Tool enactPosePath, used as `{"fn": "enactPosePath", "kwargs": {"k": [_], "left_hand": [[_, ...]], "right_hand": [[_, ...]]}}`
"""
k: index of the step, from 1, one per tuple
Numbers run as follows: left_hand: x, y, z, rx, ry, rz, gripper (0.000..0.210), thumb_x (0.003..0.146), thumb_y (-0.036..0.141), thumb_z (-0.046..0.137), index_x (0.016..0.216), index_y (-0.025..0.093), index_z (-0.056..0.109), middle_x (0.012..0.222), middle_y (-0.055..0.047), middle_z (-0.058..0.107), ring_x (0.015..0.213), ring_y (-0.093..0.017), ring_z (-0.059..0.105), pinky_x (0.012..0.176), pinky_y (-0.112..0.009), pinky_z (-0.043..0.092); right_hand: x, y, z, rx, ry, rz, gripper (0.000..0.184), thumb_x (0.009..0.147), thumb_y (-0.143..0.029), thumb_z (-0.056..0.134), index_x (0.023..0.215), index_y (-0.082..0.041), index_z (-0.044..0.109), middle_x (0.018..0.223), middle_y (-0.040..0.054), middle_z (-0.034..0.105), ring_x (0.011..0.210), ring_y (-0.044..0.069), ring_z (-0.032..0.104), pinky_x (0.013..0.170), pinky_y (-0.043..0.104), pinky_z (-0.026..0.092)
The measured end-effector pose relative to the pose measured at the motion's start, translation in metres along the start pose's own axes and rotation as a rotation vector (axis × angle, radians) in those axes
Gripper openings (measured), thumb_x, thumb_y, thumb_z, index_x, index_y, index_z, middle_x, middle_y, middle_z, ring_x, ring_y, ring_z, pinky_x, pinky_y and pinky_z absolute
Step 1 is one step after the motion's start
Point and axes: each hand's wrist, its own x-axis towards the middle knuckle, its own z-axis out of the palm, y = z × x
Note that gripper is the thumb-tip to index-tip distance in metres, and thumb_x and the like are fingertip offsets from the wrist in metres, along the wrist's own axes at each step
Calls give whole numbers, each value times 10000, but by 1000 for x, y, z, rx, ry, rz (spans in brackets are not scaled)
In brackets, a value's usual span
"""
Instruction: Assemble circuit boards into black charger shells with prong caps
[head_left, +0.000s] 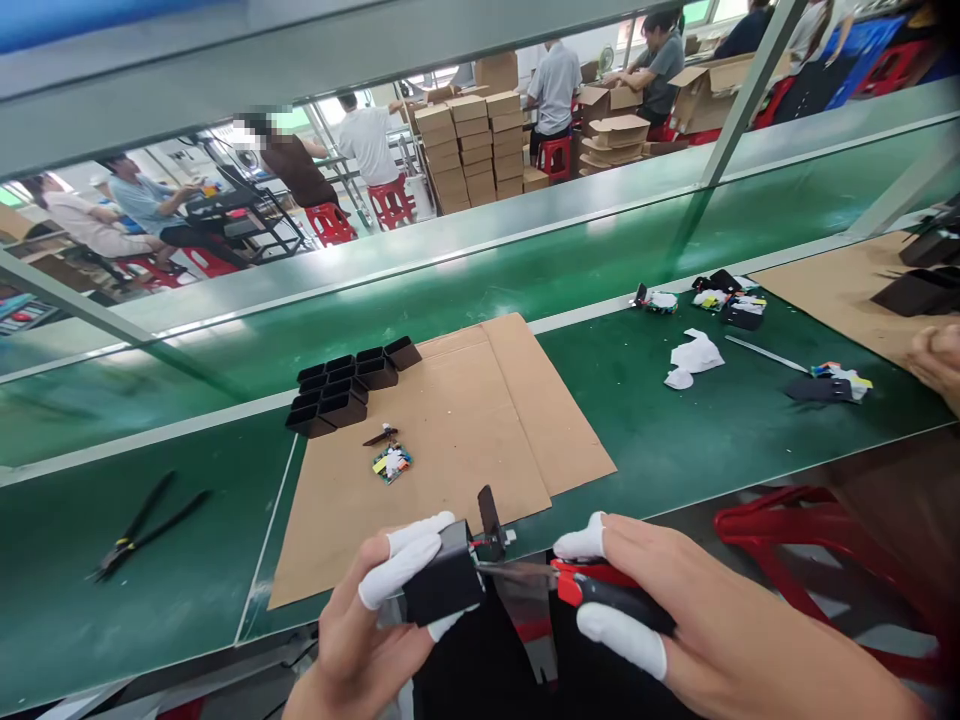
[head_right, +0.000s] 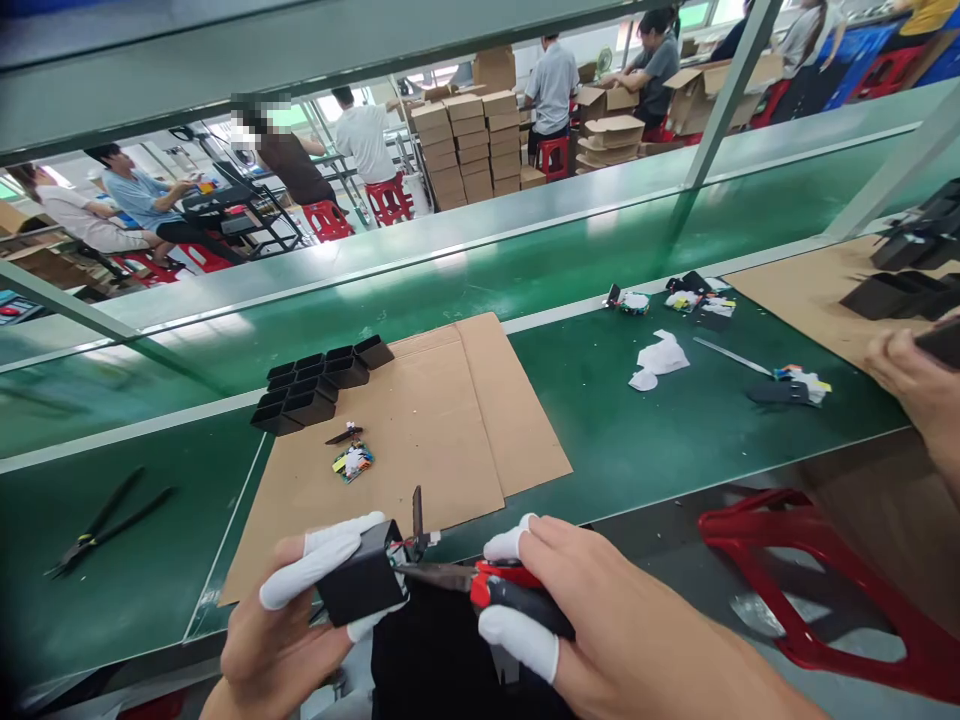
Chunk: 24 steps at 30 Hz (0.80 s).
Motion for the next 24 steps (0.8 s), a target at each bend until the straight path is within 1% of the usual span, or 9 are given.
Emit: {"fn": "enactPosePath", "kwargs": {"k": [2, 4, 8, 10, 12, 14, 16, 19, 24], "left_hand": [[10, -13, -1, 50, -45, 77, 687, 928, 133, 765, 1571, 245, 549, 1251, -144, 770, 1075, -311, 815, 873, -424, 718], [26, -23, 1, 83, -129, 101, 655, 948, 118, 731, 1560, 234, 528, 1274, -145, 770, 1126, -300, 802, 924, -415, 698], [60, -27, 17, 239, -352, 51, 620, 917, 104, 693, 1501, 180, 498, 1335, -179, 739, 1217, -330, 751, 1019, -473, 638], [72, -27, 30, 386, -417, -2, 542, 849, 120, 694, 1371, 150, 550, 1227, -181, 746, 1120, -366, 750, 951, -512, 631], [81, -29, 43, 467, -457, -51, 349, 822, 142, 680, 1157, 184, 595, 1056, -135, 740, 954, -353, 739, 831, -494, 619], [86, -31, 52, 479, -490, -77, 213, 821, 151, 662, 988, 239, 564, 930, -80, 708, 836, -314, 708, 744, -445, 583], [90, -33, 56, 480, -518, -85, 197, 824, 161, 656, 930, 267, 528, 897, -57, 694, 816, -297, 695, 724, -414, 546], [93, -36, 48, 473, -541, -100, 186, 862, 208, 678, 938, 277, 523, 927, -50, 703, 857, -296, 704, 748, -400, 520], [92, -48, 9, 487, -461, -217, 199, 923, 299, 724, 956, 278, 529, 852, -16, 664, 765, -280, 680, 681, -378, 469]], "right_hand": [[14, 6, 0, 22, -97, -1, 367, 1123, -555, 540, 1400, -352, 671, 1357, 74, 744, 1215, 291, 752, 1005, 393, 637], [30, 14, 3, 60, -153, -7, 384, 1146, -567, 481, 1398, -341, 661, 1302, 70, 739, 1168, 280, 748, 1012, 411, 612], [60, 28, 13, 75, -96, -51, 381, 1173, -517, 429, 1366, -281, 658, 1220, 73, 718, 1102, 266, 727, 1001, 426, 571], [73, 33, 16, 28, -63, -74, 359, 1170, -487, 445, 1321, -255, 673, 1172, 77, 711, 1042, 268, 728, 948, 422, 567], [83, 36, 16, -22, -56, -88, 333, 1165, -465, 464, 1277, -244, 687, 1137, 76, 707, 995, 269, 730, 897, 409, 564], [90, 39, 14, -51, -56, -109, 311, 1166, -450, 473, 1241, -246, 696, 1106, 67, 706, 961, 261, 729, 857, 388, 558], [94, 43, 10, -69, -52, -138, 297, 1166, -445, 485, 1230, -252, 702, 1094, 59, 708, 936, 249, 726, 833, 370, 552], [97, 51, 1, -78, -60, -180, 297, 1162, -442, 498, 1262, -259, 709, 1103, 56, 715, 918, 239, 724, 821, 359, 549], [101, 77, -23, -23, 17, -122, 349, 1164, -469, 460, 1259, -247, 712, 1162, 75, 735, 987, 247, 715, 906, 394, 551]]}}
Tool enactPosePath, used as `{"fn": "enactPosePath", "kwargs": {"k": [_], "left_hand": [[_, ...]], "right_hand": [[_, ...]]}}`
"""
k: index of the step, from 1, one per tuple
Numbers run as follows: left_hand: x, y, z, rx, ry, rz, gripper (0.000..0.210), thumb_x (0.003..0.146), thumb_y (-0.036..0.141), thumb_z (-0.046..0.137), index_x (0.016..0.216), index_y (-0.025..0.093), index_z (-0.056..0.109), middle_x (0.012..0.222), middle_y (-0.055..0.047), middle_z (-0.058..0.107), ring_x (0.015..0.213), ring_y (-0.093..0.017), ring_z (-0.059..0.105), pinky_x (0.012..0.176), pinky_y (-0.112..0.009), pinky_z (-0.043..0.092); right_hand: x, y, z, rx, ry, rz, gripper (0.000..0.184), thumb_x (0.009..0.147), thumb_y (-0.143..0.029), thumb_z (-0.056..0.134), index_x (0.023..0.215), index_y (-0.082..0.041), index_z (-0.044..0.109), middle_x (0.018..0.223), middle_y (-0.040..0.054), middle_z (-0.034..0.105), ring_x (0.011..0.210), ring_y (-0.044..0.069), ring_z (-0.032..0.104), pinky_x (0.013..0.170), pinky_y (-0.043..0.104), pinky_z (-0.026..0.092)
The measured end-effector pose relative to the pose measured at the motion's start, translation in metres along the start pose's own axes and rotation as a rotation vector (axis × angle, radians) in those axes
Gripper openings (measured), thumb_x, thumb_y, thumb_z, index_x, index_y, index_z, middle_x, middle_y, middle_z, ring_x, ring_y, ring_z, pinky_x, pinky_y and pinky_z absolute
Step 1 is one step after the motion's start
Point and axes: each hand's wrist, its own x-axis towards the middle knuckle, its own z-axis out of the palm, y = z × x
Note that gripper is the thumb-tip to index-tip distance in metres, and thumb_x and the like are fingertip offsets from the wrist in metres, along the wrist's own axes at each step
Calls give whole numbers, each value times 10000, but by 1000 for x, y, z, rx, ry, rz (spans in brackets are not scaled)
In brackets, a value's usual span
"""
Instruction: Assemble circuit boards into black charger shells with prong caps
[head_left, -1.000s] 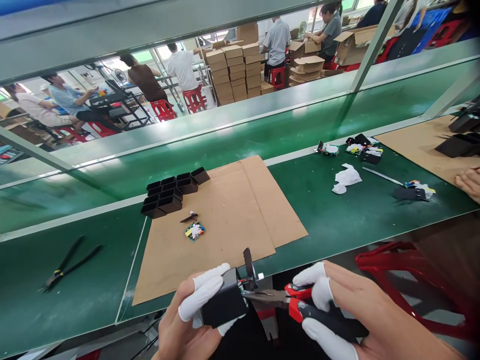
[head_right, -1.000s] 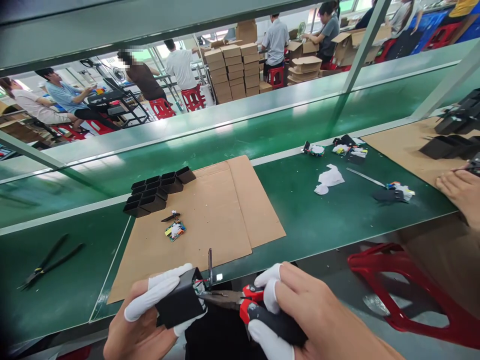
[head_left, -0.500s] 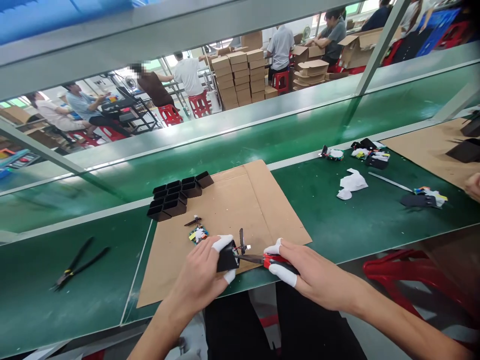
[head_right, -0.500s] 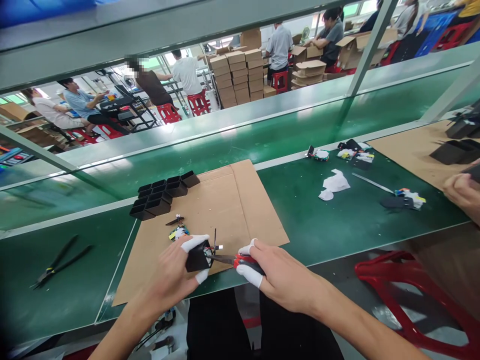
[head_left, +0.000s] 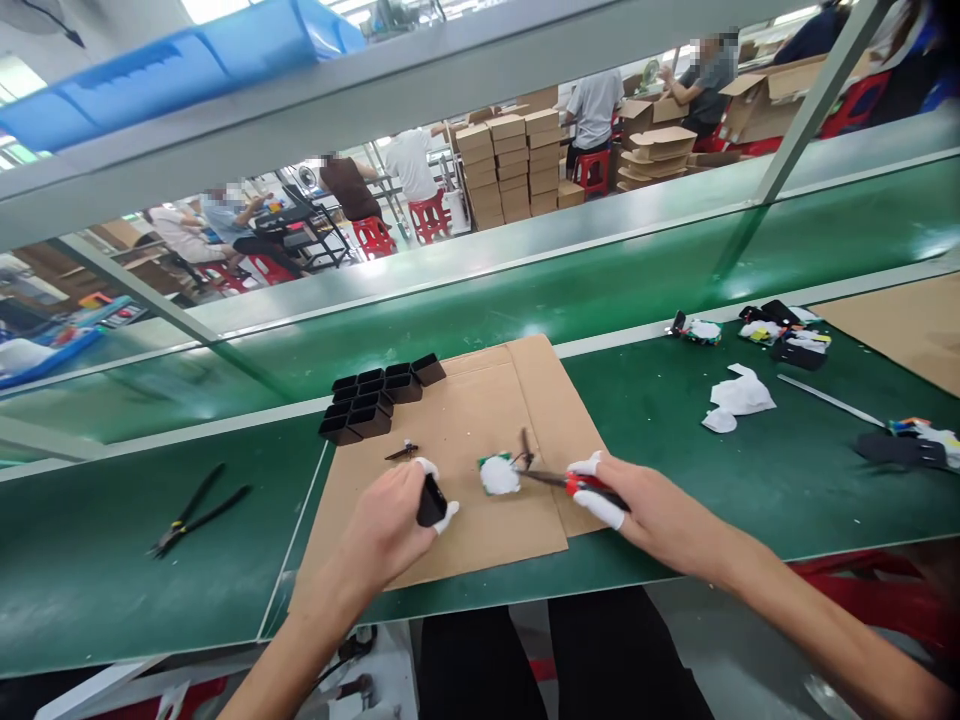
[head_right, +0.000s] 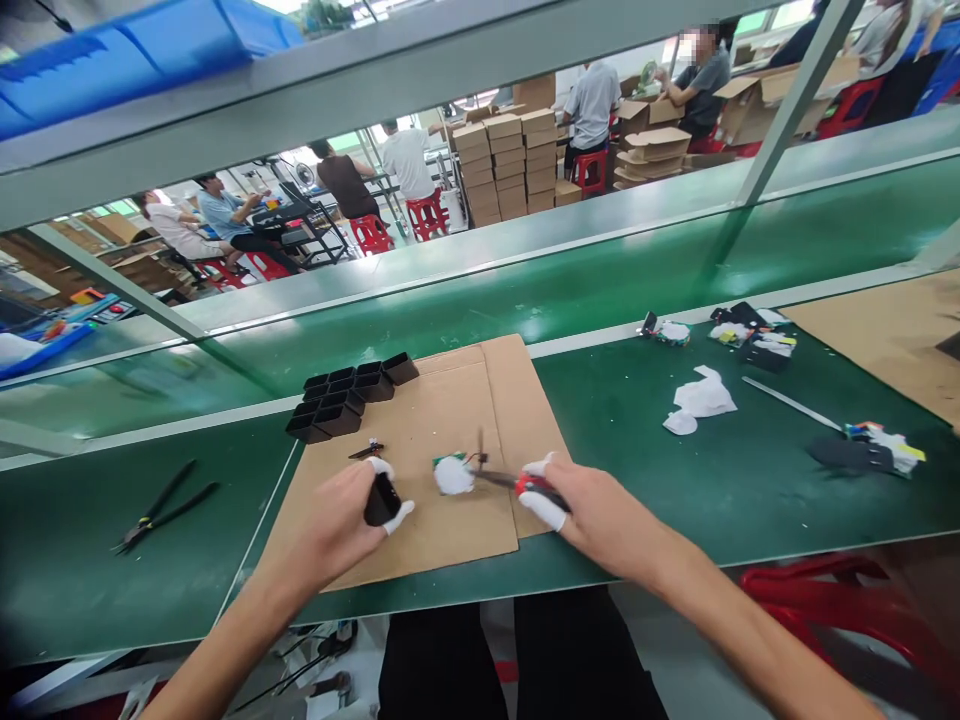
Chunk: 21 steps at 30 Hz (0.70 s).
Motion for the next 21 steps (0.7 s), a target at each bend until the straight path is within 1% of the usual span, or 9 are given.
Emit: {"fn": "enactPosePath", "kwargs": {"k": [3, 5, 7, 9, 11, 12, 14, 17, 21], "left_hand": [[-8, -1, 1, -47, 45, -49, 306, 928, 403, 780, 1109, 267, 575, 971, -36, 724, 888, -306, 723, 787, -415, 530], [-8, 11, 13, -89, 80, -65, 359, 906, 418, 807, 1148, 266, 589, 1031, -46, 739, 954, -323, 732, 846, -446, 554], [-4, 26, 29, -135, 129, -92, 312, 899, 370, 805, 1107, 262, 599, 1057, -60, 727, 948, -318, 729, 835, -450, 567], [2, 38, 44, -192, 197, -117, 301, 872, 269, 801, 1103, 257, 608, 1195, -97, 726, 1083, -333, 726, 917, -463, 580], [7, 43, 54, -260, 261, -131, 335, 844, 189, 792, 1123, 259, 621, 1306, -109, 727, 1234, -339, 695, 1034, -477, 567], [8, 43, 57, -295, 285, -139, 351, 837, 171, 790, 1136, 262, 630, 1305, -102, 740, 1252, -334, 693, 1055, -477, 565], [9, 40, 61, -359, 316, -170, 346, 838, 179, 788, 1143, 265, 649, 1203, -84, 775, 1155, -317, 731, 993, -466, 592], [7, 34, 63, -437, 331, -207, 297, 837, 208, 794, 1101, 257, 668, 1070, -63, 775, 1004, -289, 754, 876, -430, 611], [1, 29, 67, -507, 341, -198, 206, 892, 276, 811, 1031, 210, 674, 1026, -48, 748, 961, -244, 727, 873, -419, 607]], "right_hand": [[9, 10, -5, 48, 24, 59, 377, 1154, -512, 457, 1239, -250, 714, 1212, 77, 755, 1043, 245, 716, 942, 399, 545], [18, 9, 0, 43, 29, 92, 363, 1122, -552, 514, 1147, -249, 713, 1121, 57, 782, 971, 233, 721, 868, 368, 544], [28, 4, 8, -12, 54, 123, 369, 1070, -596, 590, 983, -246, 667, 923, 26, 755, 803, 217, 671, 726, 338, 494], [36, -2, 14, -88, 91, 124, 410, 1031, -611, 635, 846, -253, 563, 802, 2, 661, 700, 200, 566, 659, 328, 412], [41, -8, 16, -149, 116, 96, 432, 1028, -581, 630, 788, -255, 479, 876, 24, 624, 762, 204, 533, 701, 332, 389], [43, -11, 15, -175, 118, 81, 432, 1029, -559, 621, 773, -254, 453, 932, 38, 614, 805, 207, 528, 727, 333, 385], [45, -16, 11, -213, 87, 69, 420, 1029, -513, 602, 754, -250, 426, 959, 38, 599, 821, 200, 507, 730, 325, 363], [48, -24, 4, -249, -3, 112, 402, 1014, -464, 597, 729, -247, 414, 780, -12, 554, 697, 172, 426, 644, 312, 282], [54, -36, 1, -274, -98, 180, 444, 986, -509, 635, 692, -238, 442, 686, -30, 544, 651, 155, 403, 611, 299, 256]]}}
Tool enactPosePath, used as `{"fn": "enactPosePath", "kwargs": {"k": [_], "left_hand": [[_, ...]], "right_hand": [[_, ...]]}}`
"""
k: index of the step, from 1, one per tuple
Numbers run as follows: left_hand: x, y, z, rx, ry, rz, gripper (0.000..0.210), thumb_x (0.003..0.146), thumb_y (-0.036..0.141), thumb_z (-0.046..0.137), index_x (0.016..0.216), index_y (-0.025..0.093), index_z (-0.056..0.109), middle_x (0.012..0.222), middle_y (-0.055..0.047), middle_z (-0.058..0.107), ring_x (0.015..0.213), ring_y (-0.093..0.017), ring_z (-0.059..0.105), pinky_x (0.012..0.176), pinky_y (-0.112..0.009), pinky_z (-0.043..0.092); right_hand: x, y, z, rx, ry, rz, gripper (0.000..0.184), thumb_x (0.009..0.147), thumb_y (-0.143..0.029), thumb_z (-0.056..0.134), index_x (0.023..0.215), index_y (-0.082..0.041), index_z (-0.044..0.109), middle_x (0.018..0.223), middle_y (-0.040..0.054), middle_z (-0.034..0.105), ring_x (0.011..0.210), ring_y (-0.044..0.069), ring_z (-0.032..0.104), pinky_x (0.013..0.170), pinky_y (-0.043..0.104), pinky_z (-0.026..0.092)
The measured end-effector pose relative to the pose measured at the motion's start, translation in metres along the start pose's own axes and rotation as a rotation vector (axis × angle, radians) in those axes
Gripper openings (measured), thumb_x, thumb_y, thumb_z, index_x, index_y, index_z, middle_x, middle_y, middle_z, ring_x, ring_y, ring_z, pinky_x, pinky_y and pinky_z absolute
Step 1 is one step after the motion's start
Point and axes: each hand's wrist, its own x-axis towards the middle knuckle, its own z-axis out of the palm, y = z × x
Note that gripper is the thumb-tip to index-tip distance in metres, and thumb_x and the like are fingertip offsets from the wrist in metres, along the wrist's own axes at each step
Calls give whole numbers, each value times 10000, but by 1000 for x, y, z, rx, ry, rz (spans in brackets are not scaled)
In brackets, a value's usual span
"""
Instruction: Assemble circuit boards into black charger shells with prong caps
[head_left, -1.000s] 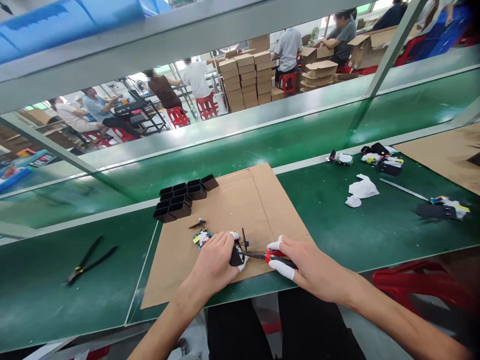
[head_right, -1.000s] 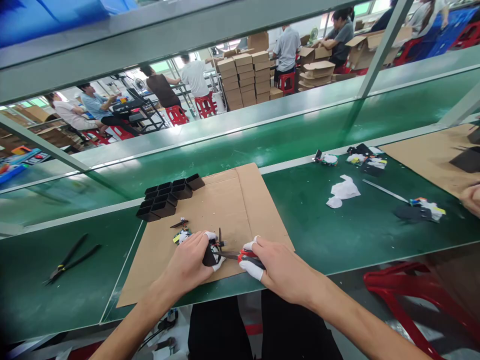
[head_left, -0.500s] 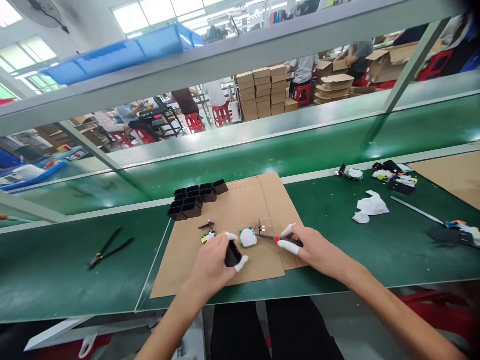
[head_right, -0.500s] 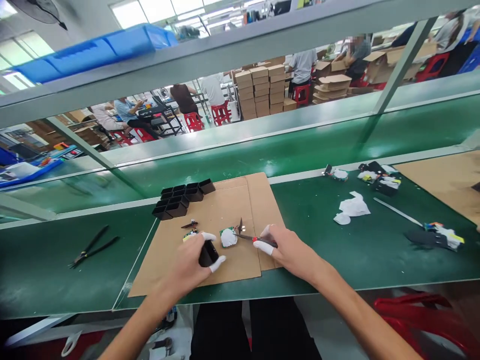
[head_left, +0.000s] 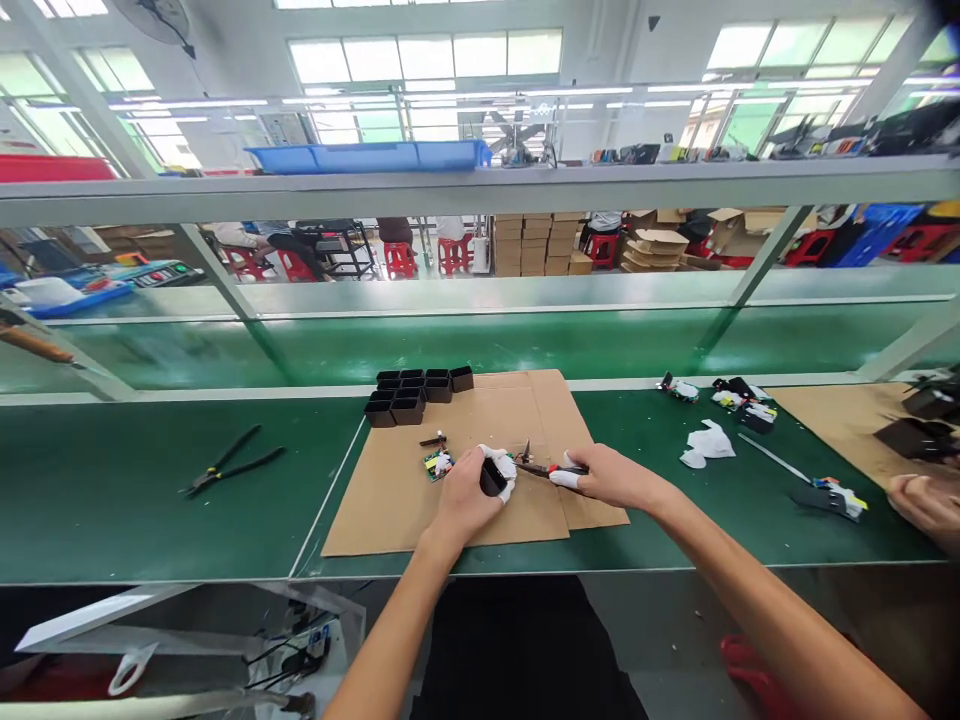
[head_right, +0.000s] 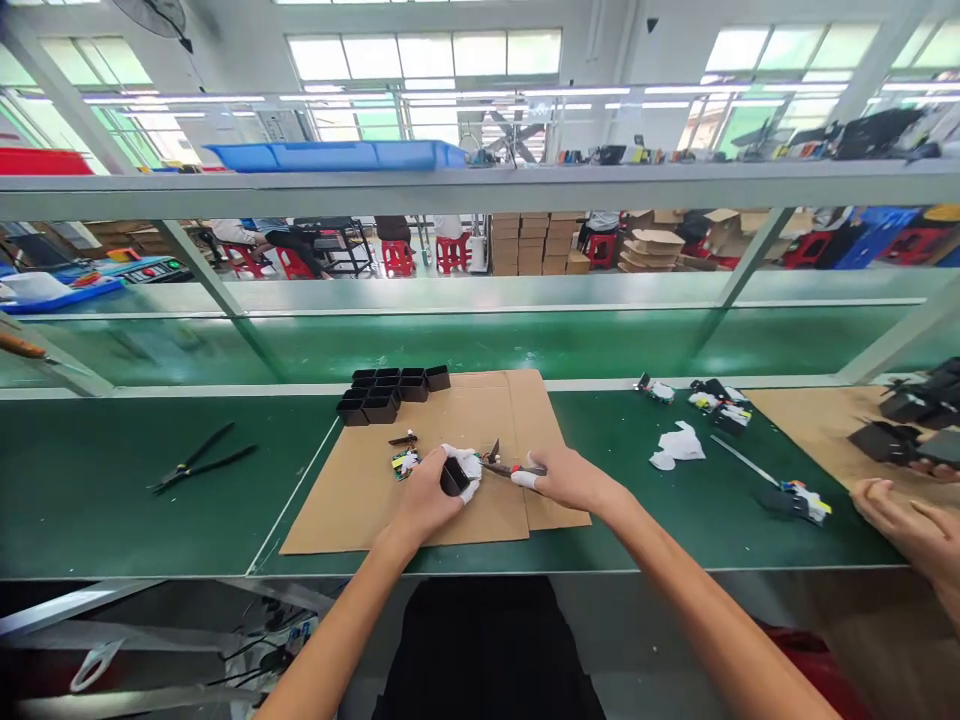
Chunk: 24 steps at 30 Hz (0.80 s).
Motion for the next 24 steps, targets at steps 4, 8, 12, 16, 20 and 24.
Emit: {"fn": "enactPosePath", "kwargs": {"k": [4, 8, 12, 16, 20, 24], "left_hand": [[-4, -6, -2, -59, 1, 23, 258, 1011, 420, 754, 1084, 177, 707, 1062, -49, 742, 957, -217, 717, 884, -424, 619], [-8, -9, -7, -122, 41, 44, 290, 1026, 443, 741, 1129, 173, 714, 1099, -59, 746, 968, -221, 726, 888, -431, 629], [-12, -8, -10, -189, 144, 54, 303, 1015, 452, 744, 1143, 180, 704, 1183, -78, 726, 1066, -248, 707, 953, -466, 611], [-20, -3, -11, -268, 258, -12, 315, 945, 450, 795, 1076, 196, 663, 1088, -57, 708, 1010, -245, 694, 941, -462, 594], [-38, -2, -19, -376, 351, -142, 422, 846, 429, 849, 1090, 248, 556, 961, -22, 678, 867, -224, 698, 829, -387, 598], [-52, -31, -52, -432, 418, -292, 482, 914, 468, 778, 1186, 265, 436, 1007, -26, 679, 861, -218, 727, 790, -366, 601]], "right_hand": [[-4, -13, -2, -7, -63, 62, 435, 965, -563, 653, 717, -234, 511, 684, -21, 617, 618, 148, 485, 579, 283, 298], [-35, -12, -9, -58, -7, 137, 474, 974, -645, 593, 736, -237, 549, 684, -13, 646, 608, 163, 543, 569, 285, 340], [-81, 15, -11, -223, 215, 275, 415, 946, -581, 588, 718, -254, 474, 712, 19, 632, 663, 208, 557, 608, 322, 340], [-100, 50, 6, -395, 447, 435, 197, 938, -407, 494, 798, -269, 506, 900, 133, 691, 806, 333, 664, 663, 403, 421], [-89, 64, 37, -481, 582, 425, 185, 923, -384, 459, 800, -272, 539, 972, 189, 716, 977, 416, 691, 822, 498, 511], [-68, 34, 61, -508, 707, 362, 340, 916, -426, 453, 1043, -188, 660, 1096, 259, 726, 1162, 503, 647, 1010, 630, 473]]}}
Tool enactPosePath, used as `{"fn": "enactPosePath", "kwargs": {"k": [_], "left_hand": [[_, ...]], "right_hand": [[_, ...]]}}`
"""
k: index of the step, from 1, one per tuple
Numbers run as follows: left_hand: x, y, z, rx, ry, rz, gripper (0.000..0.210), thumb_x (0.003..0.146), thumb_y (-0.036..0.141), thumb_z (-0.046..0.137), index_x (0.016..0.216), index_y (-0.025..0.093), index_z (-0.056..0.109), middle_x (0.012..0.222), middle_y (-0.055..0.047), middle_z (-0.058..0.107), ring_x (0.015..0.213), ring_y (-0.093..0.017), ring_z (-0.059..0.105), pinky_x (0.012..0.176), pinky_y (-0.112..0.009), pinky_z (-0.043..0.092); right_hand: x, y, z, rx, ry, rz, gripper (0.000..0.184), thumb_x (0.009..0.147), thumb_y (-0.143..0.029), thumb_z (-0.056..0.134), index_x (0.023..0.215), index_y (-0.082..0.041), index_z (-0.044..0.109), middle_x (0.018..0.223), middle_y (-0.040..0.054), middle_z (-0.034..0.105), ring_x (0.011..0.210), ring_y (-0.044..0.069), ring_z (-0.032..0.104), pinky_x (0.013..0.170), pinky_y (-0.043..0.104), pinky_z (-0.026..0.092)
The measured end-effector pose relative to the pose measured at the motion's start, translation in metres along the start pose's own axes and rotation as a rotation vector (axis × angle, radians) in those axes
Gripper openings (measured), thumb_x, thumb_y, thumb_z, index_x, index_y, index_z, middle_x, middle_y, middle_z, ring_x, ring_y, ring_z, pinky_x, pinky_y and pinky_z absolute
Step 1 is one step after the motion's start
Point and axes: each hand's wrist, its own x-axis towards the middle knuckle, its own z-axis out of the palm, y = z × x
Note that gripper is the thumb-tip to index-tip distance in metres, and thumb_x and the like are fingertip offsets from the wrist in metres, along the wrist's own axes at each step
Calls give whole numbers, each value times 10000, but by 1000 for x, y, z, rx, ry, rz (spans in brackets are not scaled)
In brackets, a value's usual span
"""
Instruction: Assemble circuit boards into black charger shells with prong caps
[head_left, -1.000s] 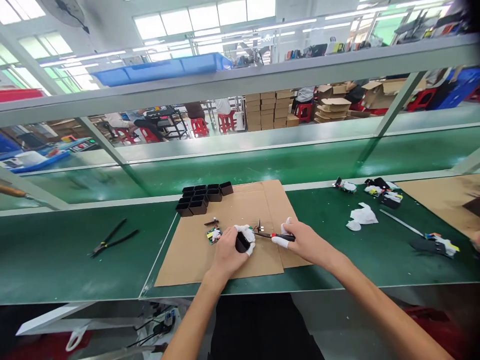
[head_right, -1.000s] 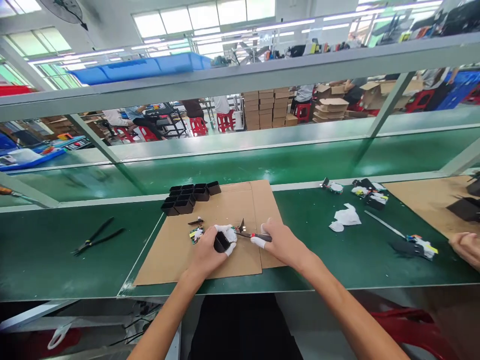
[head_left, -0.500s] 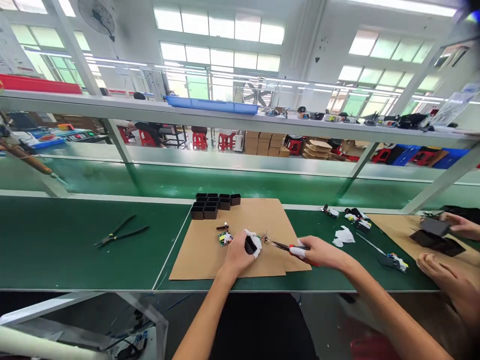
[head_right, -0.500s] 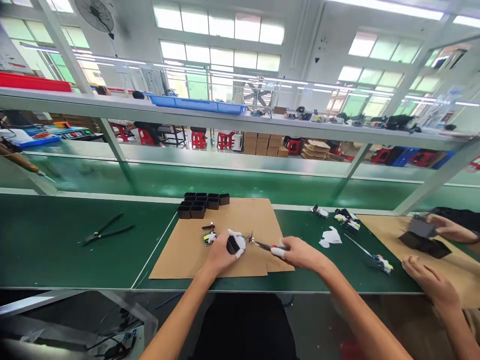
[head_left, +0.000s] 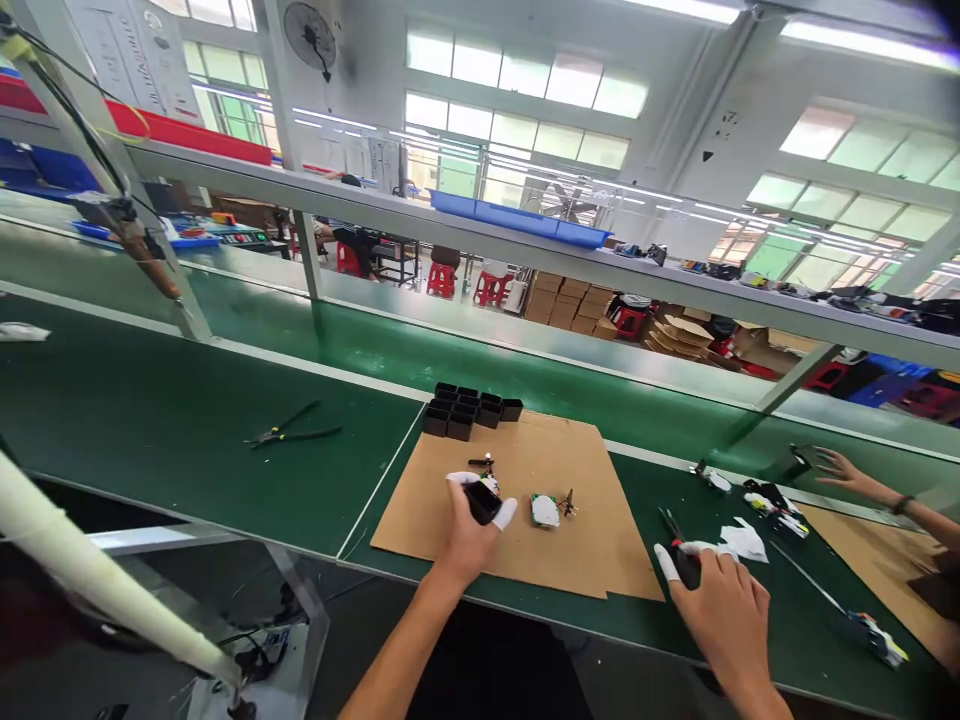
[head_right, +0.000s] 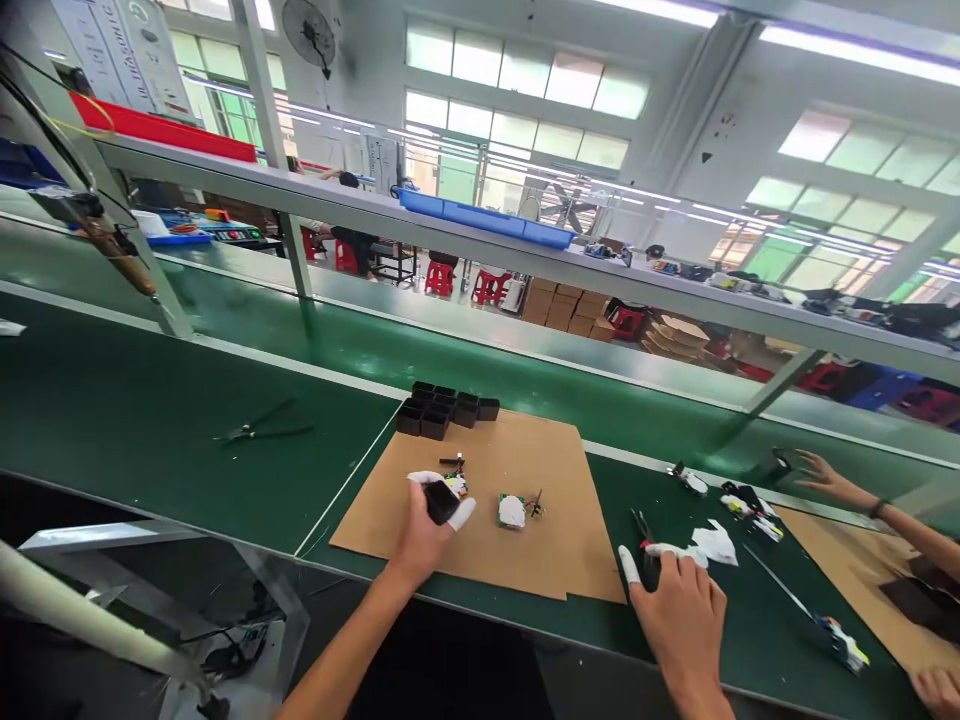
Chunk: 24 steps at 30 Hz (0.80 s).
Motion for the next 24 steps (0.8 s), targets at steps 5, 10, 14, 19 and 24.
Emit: {"fn": "enactPosePath", "kwargs": {"k": [5, 10, 14, 19, 24], "left_hand": [[38, -25, -61, 107, 51, -59, 492, 832, 462, 863, 1128, 258, 527, 1149, -50, 633, 1112, -287, 676, 1021, -497, 552], [47, -43, -78, 124, 35, -76, 495, 798, 403, 897, 1139, 263, 568, 1136, -41, 659, 1103, -294, 693, 1043, -522, 558], [44, -47, -75, 119, 19, -87, 504, 790, 390, 915, 1145, 265, 580, 1163, -59, 705, 1106, -298, 725, 1025, -513, 586], [45, -40, -76, 150, 17, -97, 519, 746, 370, 935, 1139, 257, 616, 1157, -50, 735, 1086, -302, 746, 1001, -516, 608], [46, -37, -76, 182, 21, -46, 447, 754, 260, 889, 1139, 254, 662, 1141, -41, 742, 1080, -288, 753, 1000, -489, 617]], "right_hand": [[10, -132, -12, 238, -120, -390, 266, 1026, -425, 509, 1134, -250, 677, 1163, 128, 779, 1159, 341, 717, 1022, 475, 487], [34, -264, -3, 221, -229, -460, 443, 1005, -632, 627, 1084, -199, 677, 1090, 191, 782, 1093, 430, 727, 1074, 609, 387], [54, -295, 16, 235, -293, -470, 273, 934, -474, 727, 946, -210, 658, 998, 153, 771, 996, 383, 731, 1019, 545, 399], [62, -287, 31, 366, -295, -492, 196, 883, -351, 760, 1018, -226, 689, 1005, 58, 737, 939, 288, 703, 917, 409, 451], [55, -282, 37, 466, -238, -426, 360, 871, -300, 742, 1222, -223, 715, 1104, 78, 706, 998, 311, 668, 950, 431, 477]]}}
